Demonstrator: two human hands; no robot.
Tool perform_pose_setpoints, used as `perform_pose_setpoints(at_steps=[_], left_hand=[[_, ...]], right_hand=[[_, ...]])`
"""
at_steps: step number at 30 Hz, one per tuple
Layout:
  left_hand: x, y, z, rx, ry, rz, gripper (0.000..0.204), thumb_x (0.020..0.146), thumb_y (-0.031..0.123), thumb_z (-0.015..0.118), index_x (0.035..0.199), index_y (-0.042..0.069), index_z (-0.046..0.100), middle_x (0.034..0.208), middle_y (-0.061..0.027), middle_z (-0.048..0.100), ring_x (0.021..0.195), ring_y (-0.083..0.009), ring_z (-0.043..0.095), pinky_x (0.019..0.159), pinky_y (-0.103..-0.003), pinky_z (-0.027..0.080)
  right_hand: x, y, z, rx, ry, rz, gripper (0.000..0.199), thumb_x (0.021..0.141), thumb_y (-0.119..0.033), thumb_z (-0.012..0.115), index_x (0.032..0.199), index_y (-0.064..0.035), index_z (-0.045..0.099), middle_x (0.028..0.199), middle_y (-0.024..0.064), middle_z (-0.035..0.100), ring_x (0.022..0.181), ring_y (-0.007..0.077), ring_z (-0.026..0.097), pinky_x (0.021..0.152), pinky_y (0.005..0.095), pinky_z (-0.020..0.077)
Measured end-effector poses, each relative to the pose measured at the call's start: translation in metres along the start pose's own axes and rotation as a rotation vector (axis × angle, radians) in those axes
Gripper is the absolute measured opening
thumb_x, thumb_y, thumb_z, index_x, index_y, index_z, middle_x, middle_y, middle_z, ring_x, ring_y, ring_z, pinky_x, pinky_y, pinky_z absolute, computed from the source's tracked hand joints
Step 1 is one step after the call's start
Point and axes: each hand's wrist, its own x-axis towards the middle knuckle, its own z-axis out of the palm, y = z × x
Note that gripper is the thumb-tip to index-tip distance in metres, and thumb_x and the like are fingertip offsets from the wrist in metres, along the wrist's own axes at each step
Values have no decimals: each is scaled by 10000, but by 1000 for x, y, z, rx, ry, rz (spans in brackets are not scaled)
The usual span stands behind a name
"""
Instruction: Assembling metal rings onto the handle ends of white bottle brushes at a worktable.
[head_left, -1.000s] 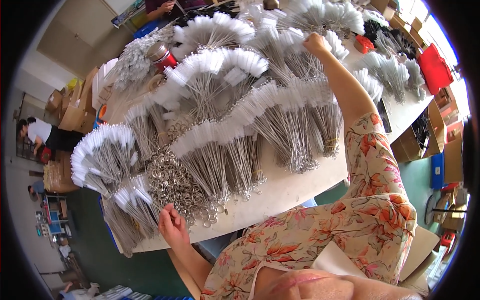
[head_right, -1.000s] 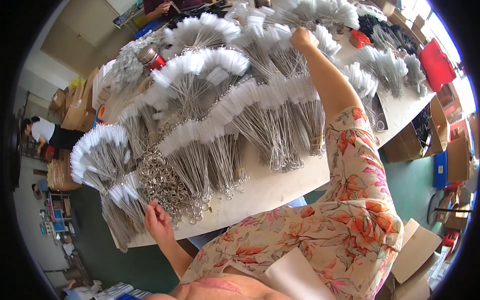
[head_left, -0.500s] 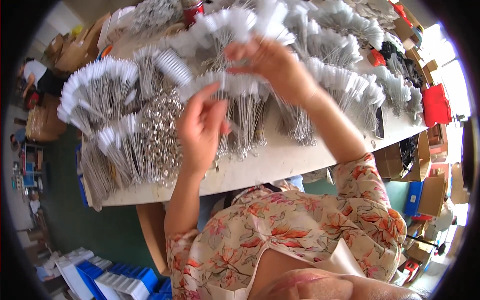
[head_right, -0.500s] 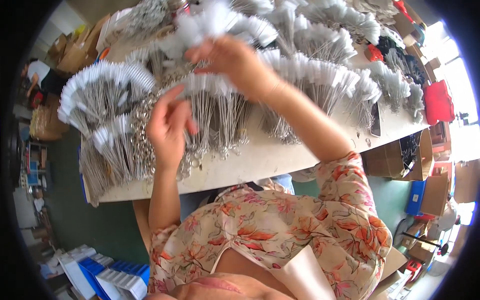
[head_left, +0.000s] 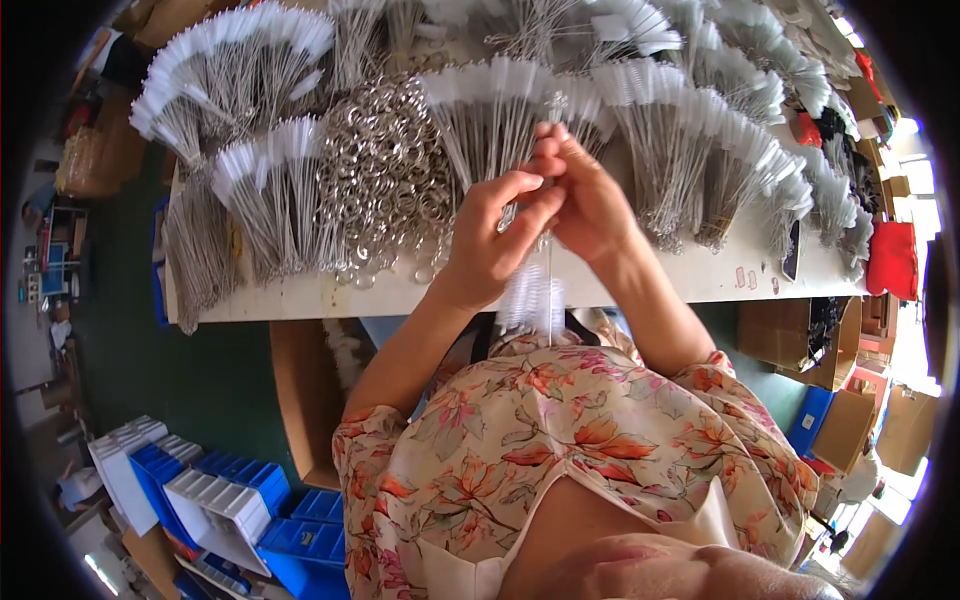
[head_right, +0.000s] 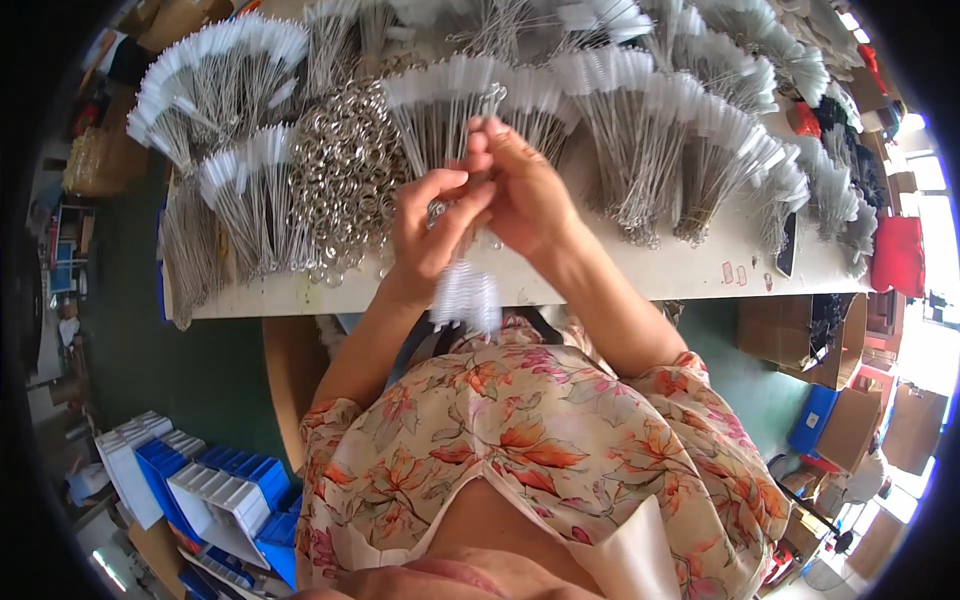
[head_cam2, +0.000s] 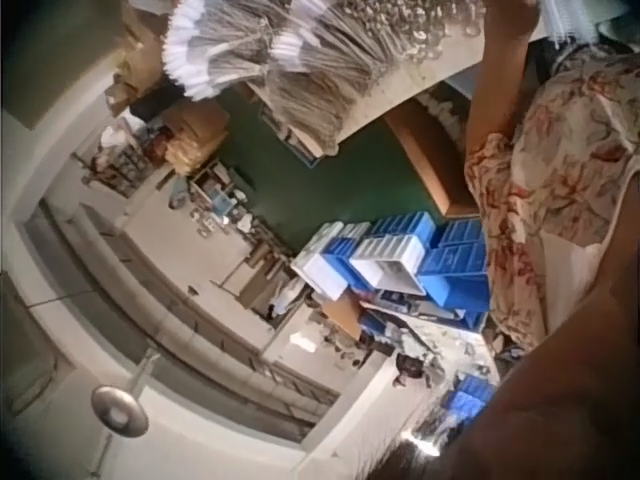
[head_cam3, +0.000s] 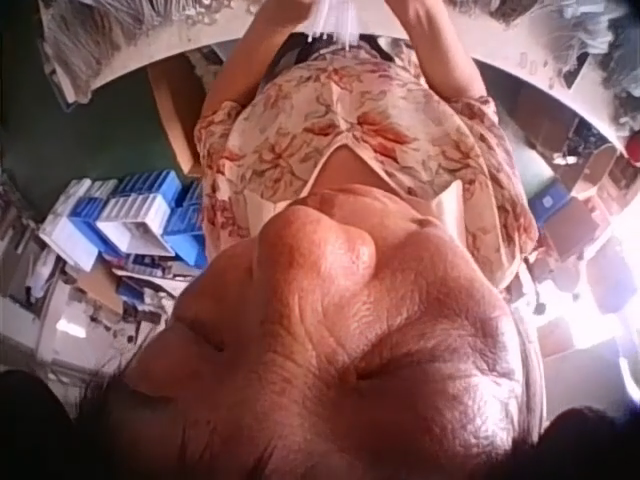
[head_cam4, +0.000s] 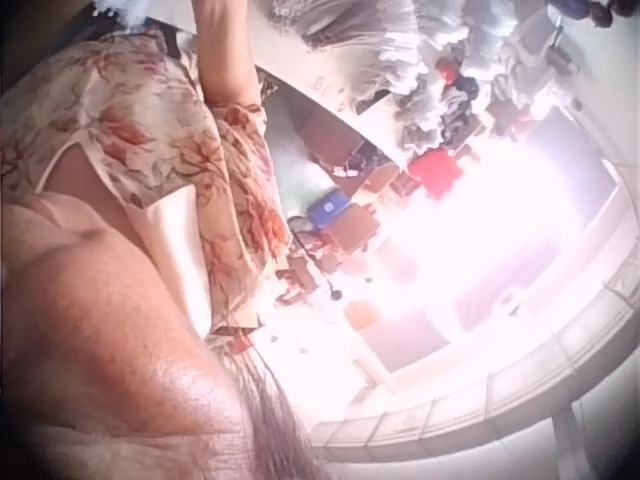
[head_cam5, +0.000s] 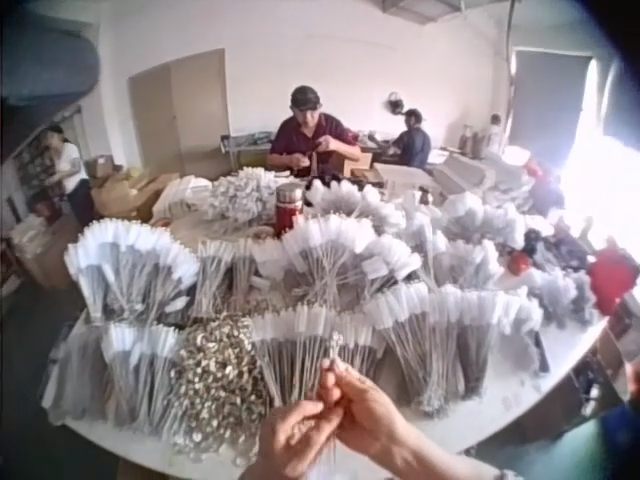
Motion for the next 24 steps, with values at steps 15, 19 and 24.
perform_pose_setpoints(at_steps=[15, 19, 24], left_hand=[[-26, 11, -74, -348, -378, -323, 367, 716, 256, 734, 978, 63, 564, 1031, -97, 539, 942, -237, 541, 751, -322, 448], [-22, 22, -75, -486, -371, -347, 261, 688, 195, 747, 833, 59, 578, 841, -60, 582, 781, -208, 567, 688, -297, 445], [-26, -53, -101, 417, -163, -444, 216, 724, 177, 712, 879, 64, 613, 845, -44, 604, 757, -203, 565, 670, -303, 441]], right_hand=[[-48, 6, 34, -1280, -196, 477, 166, 887, -169, 535, 872, -18, 603, 718, 20, 594, 600, 104, 557, 562, 239, 442], [-58, 10, 19, -879, -105, 760, 176, 887, -179, 541, 850, -21, 608, 677, 12, 566, 557, 69, 511, 516, 228, 421], [-83, -19, -3, -2355, -180, 47, 120, 798, -152, 605, 799, -34, 626, 696, 35, 595, 592, 175, 570, 534, 302, 447]])
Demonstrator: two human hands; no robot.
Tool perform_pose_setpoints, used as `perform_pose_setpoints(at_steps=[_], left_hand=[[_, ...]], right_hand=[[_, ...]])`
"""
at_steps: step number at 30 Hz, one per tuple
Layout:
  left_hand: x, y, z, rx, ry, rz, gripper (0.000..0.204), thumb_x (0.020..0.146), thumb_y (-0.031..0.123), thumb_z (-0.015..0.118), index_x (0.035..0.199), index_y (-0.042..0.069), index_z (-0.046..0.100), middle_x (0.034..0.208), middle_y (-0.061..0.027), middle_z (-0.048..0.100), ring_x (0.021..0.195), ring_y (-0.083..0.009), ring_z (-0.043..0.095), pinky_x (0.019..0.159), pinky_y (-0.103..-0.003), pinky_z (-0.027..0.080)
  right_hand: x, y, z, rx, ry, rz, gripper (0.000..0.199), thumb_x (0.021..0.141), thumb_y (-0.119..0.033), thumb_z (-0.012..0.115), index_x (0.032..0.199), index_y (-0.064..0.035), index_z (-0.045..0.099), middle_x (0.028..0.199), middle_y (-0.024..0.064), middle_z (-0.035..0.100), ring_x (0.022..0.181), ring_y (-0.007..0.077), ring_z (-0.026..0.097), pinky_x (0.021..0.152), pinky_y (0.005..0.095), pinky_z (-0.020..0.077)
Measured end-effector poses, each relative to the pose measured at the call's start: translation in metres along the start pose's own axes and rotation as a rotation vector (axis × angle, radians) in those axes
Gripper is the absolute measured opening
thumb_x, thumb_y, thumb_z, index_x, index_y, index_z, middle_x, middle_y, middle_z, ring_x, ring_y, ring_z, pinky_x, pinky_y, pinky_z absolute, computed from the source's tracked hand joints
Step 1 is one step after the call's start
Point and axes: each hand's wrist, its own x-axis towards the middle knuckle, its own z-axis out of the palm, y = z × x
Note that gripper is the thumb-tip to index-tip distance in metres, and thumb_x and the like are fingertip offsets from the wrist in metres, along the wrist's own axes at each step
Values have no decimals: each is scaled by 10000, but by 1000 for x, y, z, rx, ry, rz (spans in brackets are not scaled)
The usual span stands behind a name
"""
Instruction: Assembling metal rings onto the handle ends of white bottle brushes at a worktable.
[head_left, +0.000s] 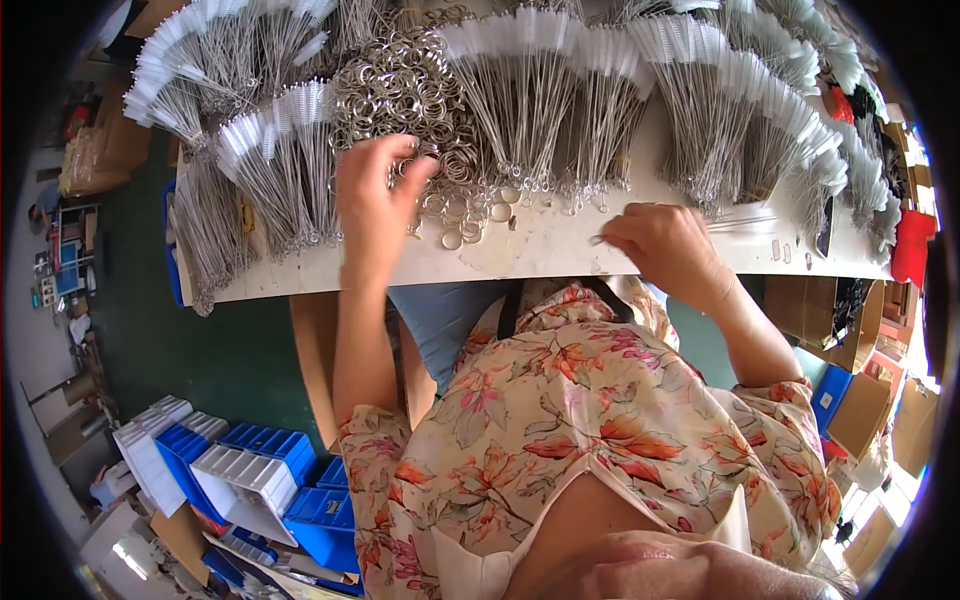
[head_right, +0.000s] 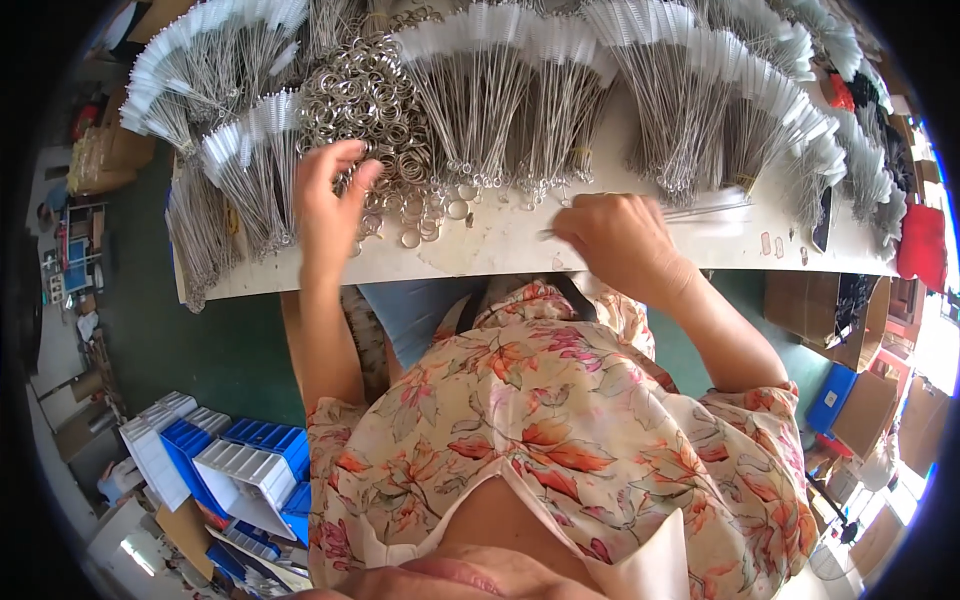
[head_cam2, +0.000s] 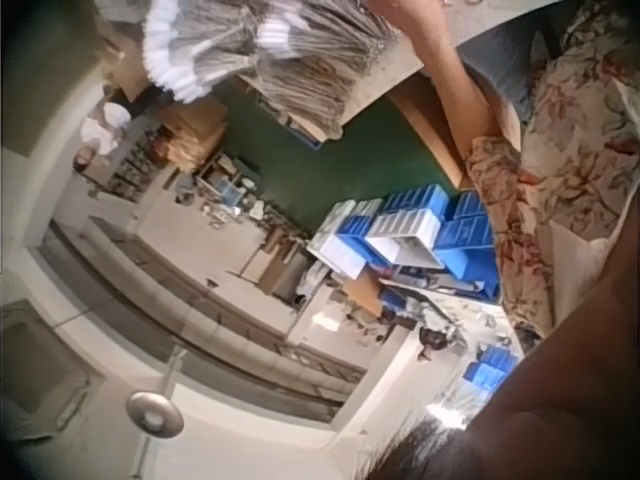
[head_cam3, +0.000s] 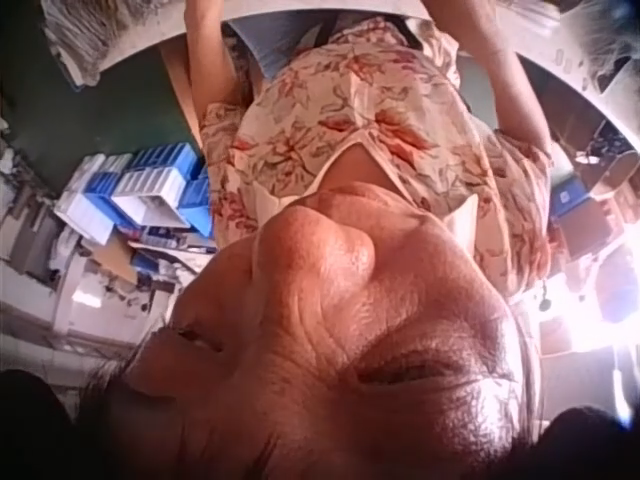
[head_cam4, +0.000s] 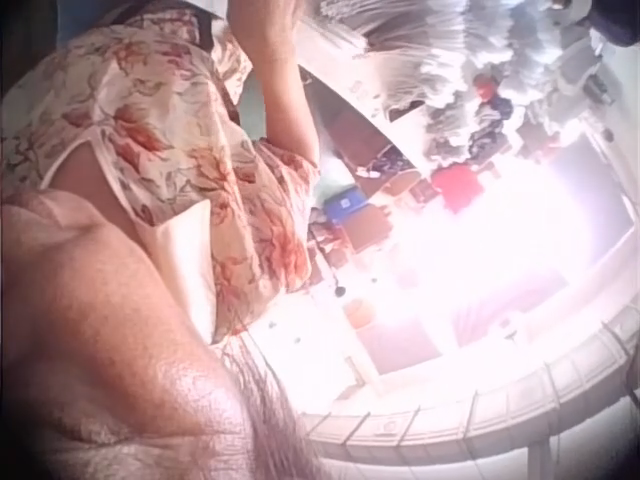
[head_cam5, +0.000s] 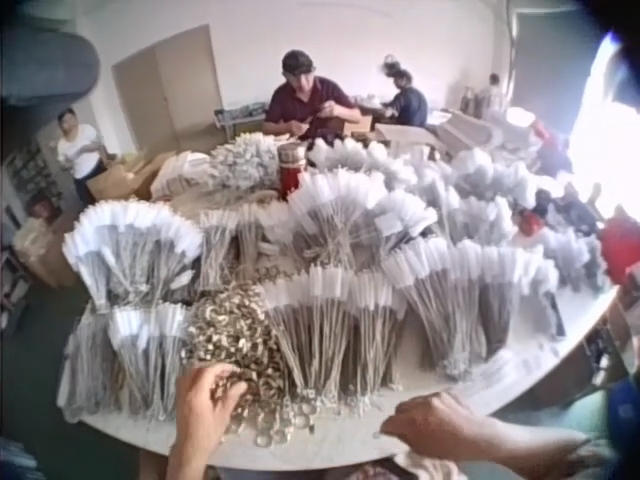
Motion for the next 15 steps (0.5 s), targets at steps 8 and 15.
perform_pose_setpoints(at_steps=[8, 15], left_hand=[[9, -28, 1, 155, -2, 1, 94, 781, 168, 649, 815, 87, 617, 775, -45, 603, 690, -217, 537, 659, -335, 423], [-4, 61, -5, -1066, 72, -392, 128, 881, 118, 557, 862, -7, 568, 792, -43, 592, 651, -64, 465, 606, -196, 379]], right_hand=[[7, -14, 42, 404, 179, -14, 111, 820, -77, 578, 898, -12, 624, 690, 67, 591, 627, 210, 587, 587, 299, 462], [55, -52, -4, 968, 317, -40, 106, 832, -79, 593, 891, -7, 643, 889, 111, 597, 763, 149, 603, 643, 268, 482]])
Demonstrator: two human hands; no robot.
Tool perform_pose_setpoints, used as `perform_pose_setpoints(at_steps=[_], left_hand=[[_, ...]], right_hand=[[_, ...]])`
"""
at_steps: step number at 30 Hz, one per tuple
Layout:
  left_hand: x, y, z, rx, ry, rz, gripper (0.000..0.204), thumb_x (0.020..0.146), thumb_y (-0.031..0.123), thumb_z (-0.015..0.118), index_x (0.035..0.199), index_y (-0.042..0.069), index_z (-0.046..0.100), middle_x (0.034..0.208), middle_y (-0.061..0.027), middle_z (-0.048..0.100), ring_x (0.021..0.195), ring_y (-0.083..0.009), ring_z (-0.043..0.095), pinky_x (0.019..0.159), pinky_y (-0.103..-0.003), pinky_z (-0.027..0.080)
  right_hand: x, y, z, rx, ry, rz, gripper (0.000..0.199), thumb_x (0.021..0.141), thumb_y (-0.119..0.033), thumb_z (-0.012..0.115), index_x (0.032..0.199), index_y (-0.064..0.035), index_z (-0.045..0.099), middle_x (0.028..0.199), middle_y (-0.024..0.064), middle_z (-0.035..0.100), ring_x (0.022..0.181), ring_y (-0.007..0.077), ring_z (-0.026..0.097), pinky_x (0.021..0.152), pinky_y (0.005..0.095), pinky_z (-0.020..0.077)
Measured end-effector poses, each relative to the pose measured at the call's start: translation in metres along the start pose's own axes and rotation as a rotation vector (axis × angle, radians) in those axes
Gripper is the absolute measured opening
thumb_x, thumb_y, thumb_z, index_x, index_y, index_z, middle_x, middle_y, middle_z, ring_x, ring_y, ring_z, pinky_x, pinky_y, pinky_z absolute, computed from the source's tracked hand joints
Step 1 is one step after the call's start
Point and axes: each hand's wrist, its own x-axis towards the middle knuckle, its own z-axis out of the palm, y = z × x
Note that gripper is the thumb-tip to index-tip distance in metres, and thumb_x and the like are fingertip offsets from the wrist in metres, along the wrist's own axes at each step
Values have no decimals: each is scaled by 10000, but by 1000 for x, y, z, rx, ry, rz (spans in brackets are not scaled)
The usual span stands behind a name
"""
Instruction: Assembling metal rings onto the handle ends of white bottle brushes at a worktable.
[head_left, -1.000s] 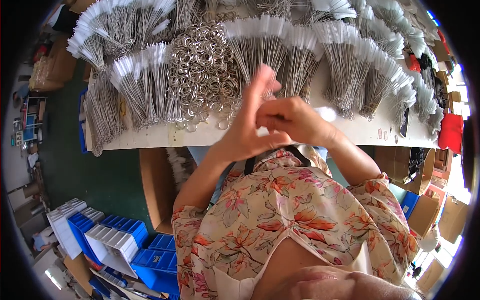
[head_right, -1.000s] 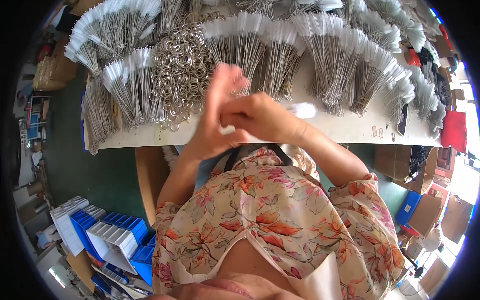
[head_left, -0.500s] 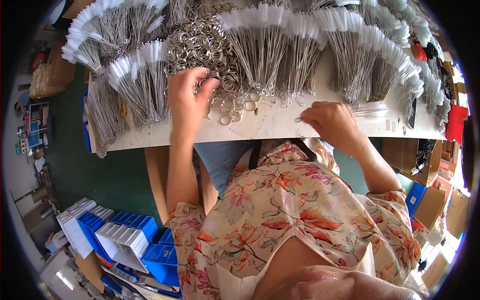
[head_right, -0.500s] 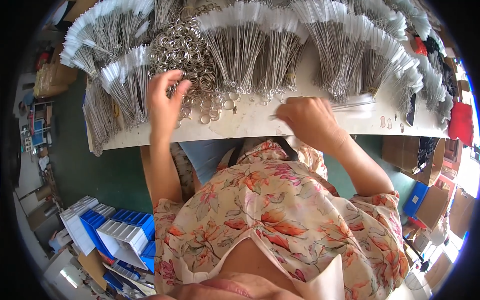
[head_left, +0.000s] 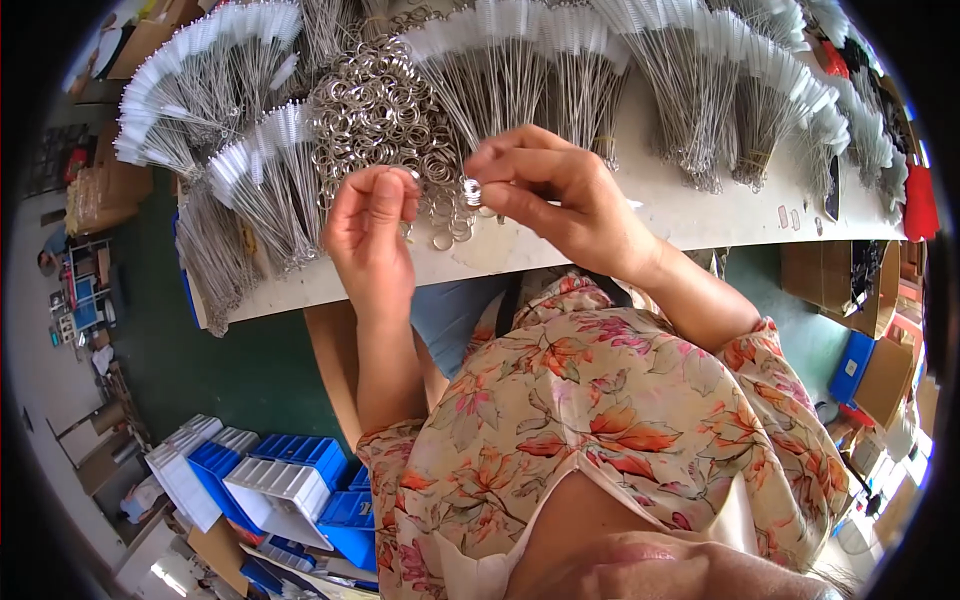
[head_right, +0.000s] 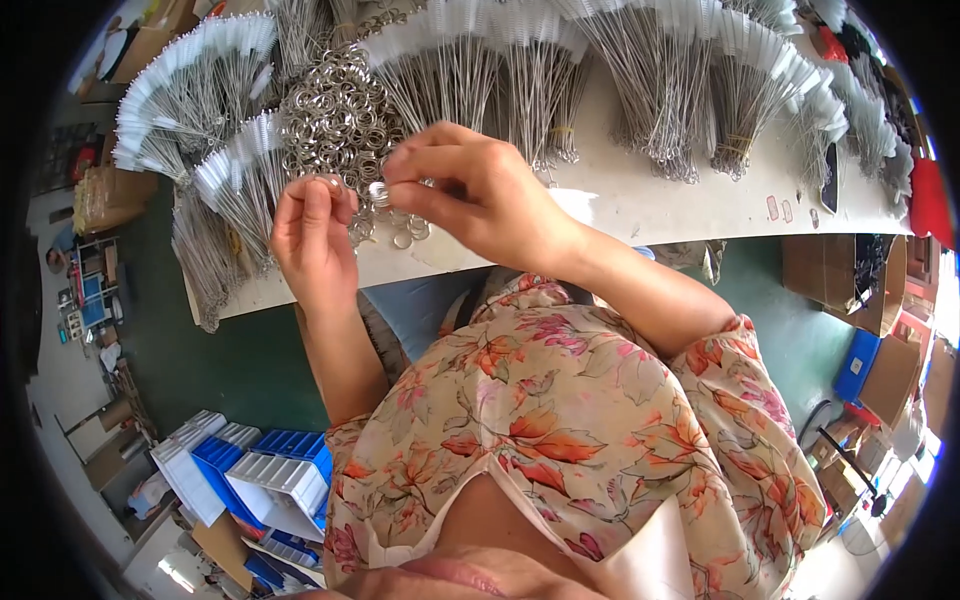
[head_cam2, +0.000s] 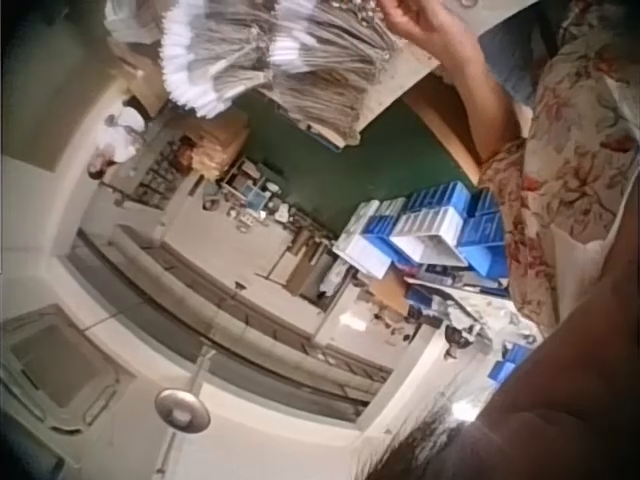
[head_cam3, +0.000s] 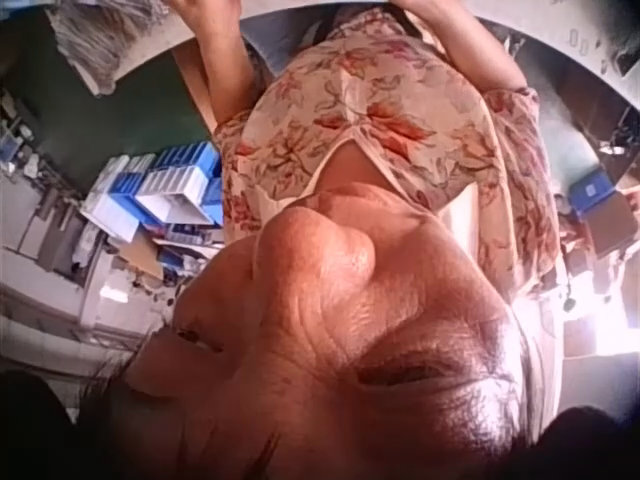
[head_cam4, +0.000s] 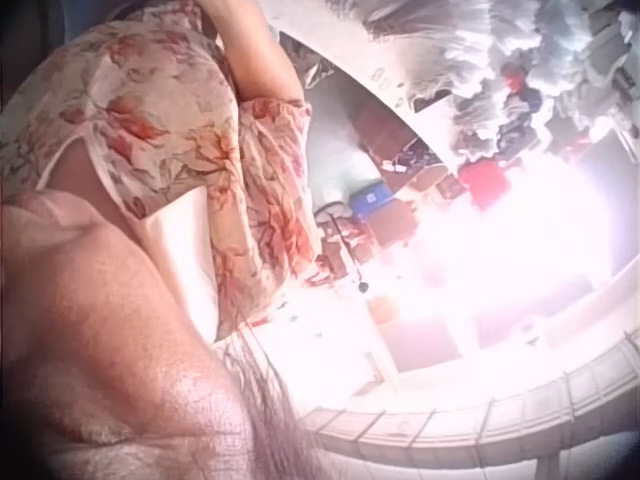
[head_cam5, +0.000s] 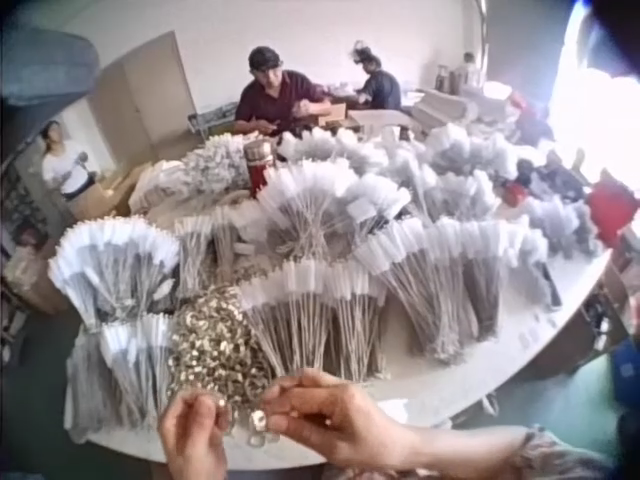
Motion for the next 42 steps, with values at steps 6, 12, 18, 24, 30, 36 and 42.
perform_pose_setpoints(at_steps=[6, 12, 18, 24, 30, 36, 42], left_hand=[[-17, -5, 20, -260, 5, -27, 126, 899, 72, 502, 909, -41, 557, 849, -83, 586, 775, -108, 544, 669, -210, 434], [-18, 26, 25, -150, -69, -21, 162, 834, -21, 570, 992, -53, 586, 929, -131, 614, 830, -141, 589, 724, -243, 487], [-14, 38, 8, 69, -248, 124, 255, 775, -103, 573, 1029, -82, 570, 1010, -177, 595, 876, -200, 616, 732, -268, 522], [-14, 43, 8, 503, -182, 502, 316, 752, -79, 596, 1064, -94, 551, 1011, -195, 595, 847, -237, 638, 706, -300, 544], [-12, 37, 7, 680, -192, 770, 363, 777, -50, 593, 1121, -114, 497, 1000, -237, 596, 833, -277, 643, 713, -302, 552], [-9, 33, 7, 707, -183, 798, 353, 779, -51, 584, 1115, -120, 499, 980, -245, 606, 831, -265, 645, 699, -300, 554], [-5, 37, -1, 532, -237, 603, 301, 757, -78, 574, 1053, -118, 548, 959, -225, 617, 815, -253, 647, 691, -284, 551]], right_hand=[[-2, -3, 20, 46, 79, -312, 104, 760, -20, 646, 864, -16, 643, 954, 107, 586, 805, 228, 615, 703, 296, 506], [-1, 11, 17, -390, 219, -731, 182, 632, -42, 659, 813, -60, 655, 894, 13, 588, 678, 144, 609, 534, 259, 489], [-4, 2, 8, -681, 159, -878, 222, 575, -73, 651, 796, -84, 659, 878, -22, 589, 598, 96, 562, 477, 235, 450], [-2, -7, 2, -19, 70, -376, 117, 802, -122, 636, 869, -31, 665, 821, 69, 579, 599, 140, 554, 512, 216, 445], [6, -21, 10, 500, -107, 98, 187, 860, -189, 604, 909, -17, 660, 733, 17, 567, 563, 53, 466, 486, 204, 397], [10, -19, 13, 506, -118, 99, 180, 852, -175, 615, 902, -8, 659, 691, 13, 582, 537, 49, 459, 478, 202, 392], [13, -18, 10, 469, -164, 161, 149, 828, -148, 638, 858, -2, 652, 702, 8, 604, 568, 47, 506, 496, 205, 422]])
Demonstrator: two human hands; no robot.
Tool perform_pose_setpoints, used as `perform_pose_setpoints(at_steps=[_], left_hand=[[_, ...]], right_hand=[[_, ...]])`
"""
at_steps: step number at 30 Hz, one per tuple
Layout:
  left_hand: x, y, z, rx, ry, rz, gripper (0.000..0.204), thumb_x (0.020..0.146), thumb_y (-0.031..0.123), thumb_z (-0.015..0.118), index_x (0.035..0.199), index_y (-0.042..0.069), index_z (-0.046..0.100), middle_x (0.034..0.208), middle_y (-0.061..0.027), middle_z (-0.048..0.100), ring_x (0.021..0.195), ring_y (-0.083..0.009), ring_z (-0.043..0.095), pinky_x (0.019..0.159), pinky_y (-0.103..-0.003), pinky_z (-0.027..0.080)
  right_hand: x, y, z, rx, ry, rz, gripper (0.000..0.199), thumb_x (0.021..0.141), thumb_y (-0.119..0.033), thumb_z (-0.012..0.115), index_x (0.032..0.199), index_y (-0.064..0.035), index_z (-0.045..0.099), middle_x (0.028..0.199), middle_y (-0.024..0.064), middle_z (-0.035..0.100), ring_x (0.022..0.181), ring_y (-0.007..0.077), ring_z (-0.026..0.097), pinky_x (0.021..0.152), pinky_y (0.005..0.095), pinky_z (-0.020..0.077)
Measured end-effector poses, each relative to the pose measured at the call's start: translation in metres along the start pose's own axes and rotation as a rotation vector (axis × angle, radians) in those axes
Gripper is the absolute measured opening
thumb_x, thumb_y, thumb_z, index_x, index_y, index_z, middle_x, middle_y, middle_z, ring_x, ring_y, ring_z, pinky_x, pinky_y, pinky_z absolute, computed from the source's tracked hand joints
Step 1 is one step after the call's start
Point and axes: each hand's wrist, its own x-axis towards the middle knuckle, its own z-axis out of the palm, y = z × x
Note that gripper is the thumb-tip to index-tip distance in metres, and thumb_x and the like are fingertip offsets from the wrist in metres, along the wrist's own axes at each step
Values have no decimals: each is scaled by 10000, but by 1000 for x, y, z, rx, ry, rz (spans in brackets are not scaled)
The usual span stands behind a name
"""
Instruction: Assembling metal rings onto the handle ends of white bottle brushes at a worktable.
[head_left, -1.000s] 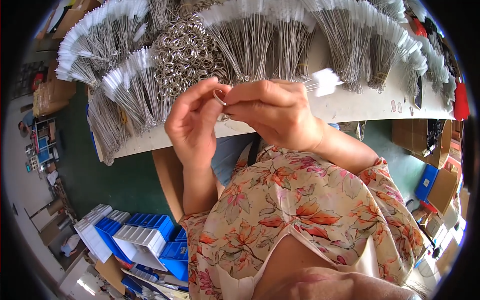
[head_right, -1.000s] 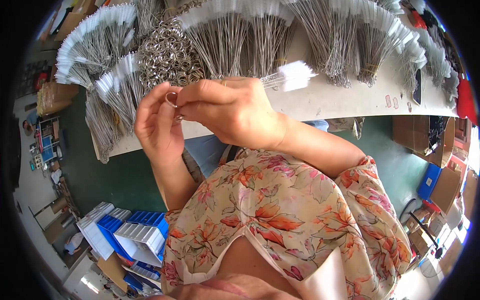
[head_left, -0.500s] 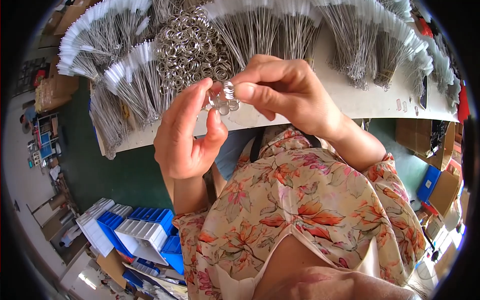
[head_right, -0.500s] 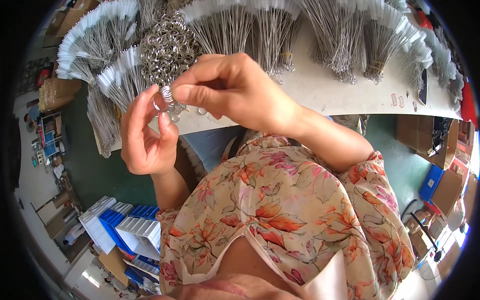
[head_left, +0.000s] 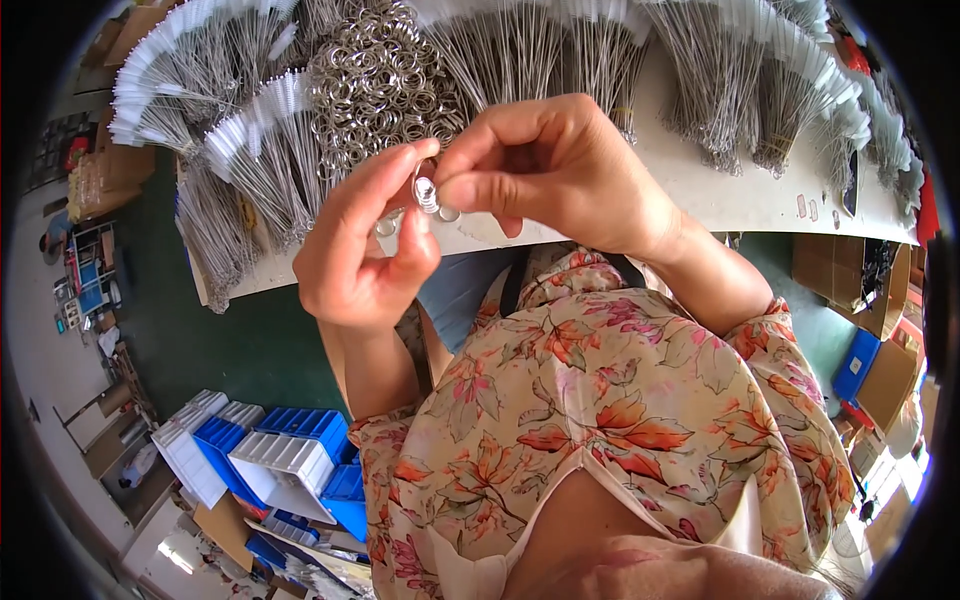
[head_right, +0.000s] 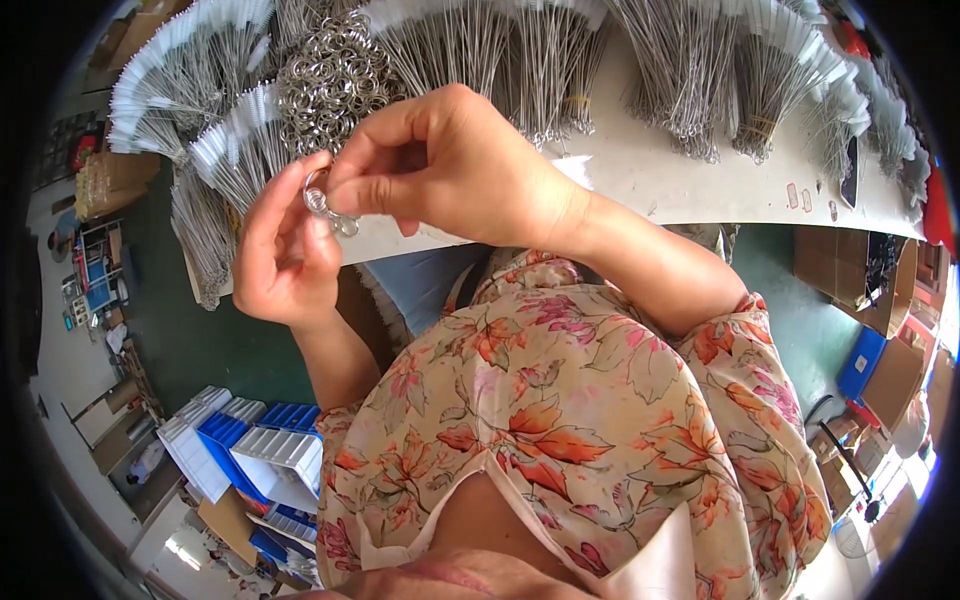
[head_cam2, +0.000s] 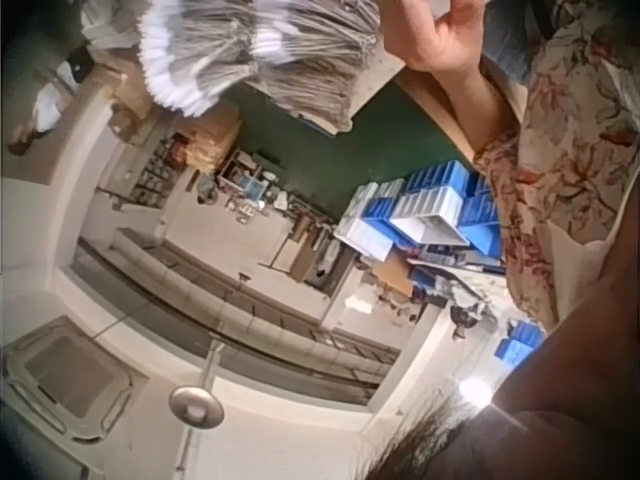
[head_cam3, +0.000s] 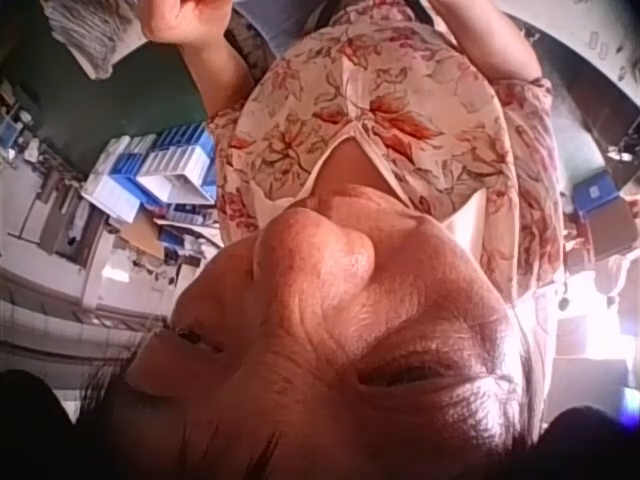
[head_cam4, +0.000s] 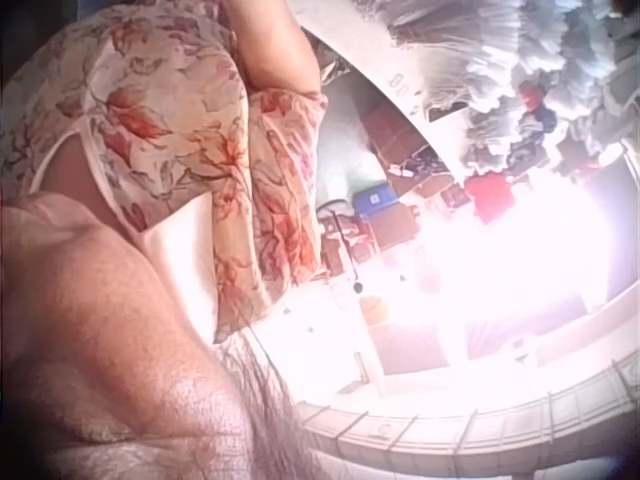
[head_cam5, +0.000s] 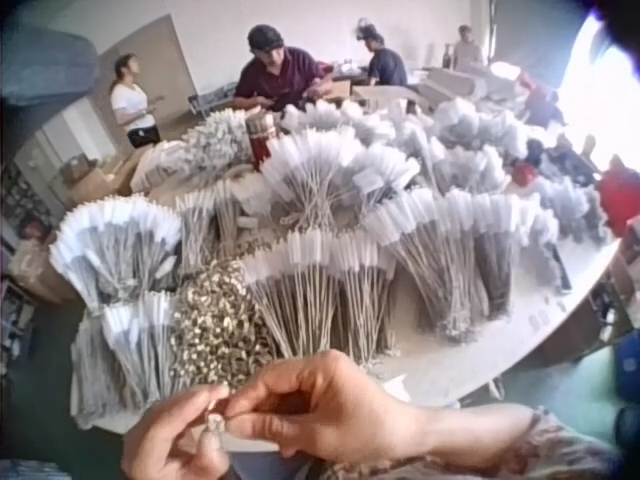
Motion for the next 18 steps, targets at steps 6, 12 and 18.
perform_pose_setpoints(at_steps=[6, 12, 18], left_hand=[[-4, -9, -7, -182, -126, -306, 318, 764, -98, 550, 1082, -83, 547, 995, -187, 612, 834, -206, 644, 688, -256, 536], [-18, -99, -55, 188, -146, -785, 191, 823, 76, 595, 1010, 37, 611, 853, -76, 651, 762, -133, 634, 661, -256, 493], [2, -140, -106, 1046, -423, -771, 271, 797, 340, 608, 835, 73, 625, 766, -112, 646, 717, -304, 616, 645, -369, 466]], right_hand=[[-8, 25, 1, -269, 132, -120, 76, 771, -93, 659, 821, -38, 647, 694, 42, 609, 568, 98, 552, 503, 246, 450], [-46, 121, -39, -1205, 52, -464, 142, 709, -46, 669, 843, -37, 623, 717, 62, 545, 612, 220, 555, 553, 293, 463], [-36, 95, -44, -1103, 99, -610, 91, 735, -31, 650, 818, -23, 612, 720, 67, 549, 617, 213, 555, 538, 314, 466]])
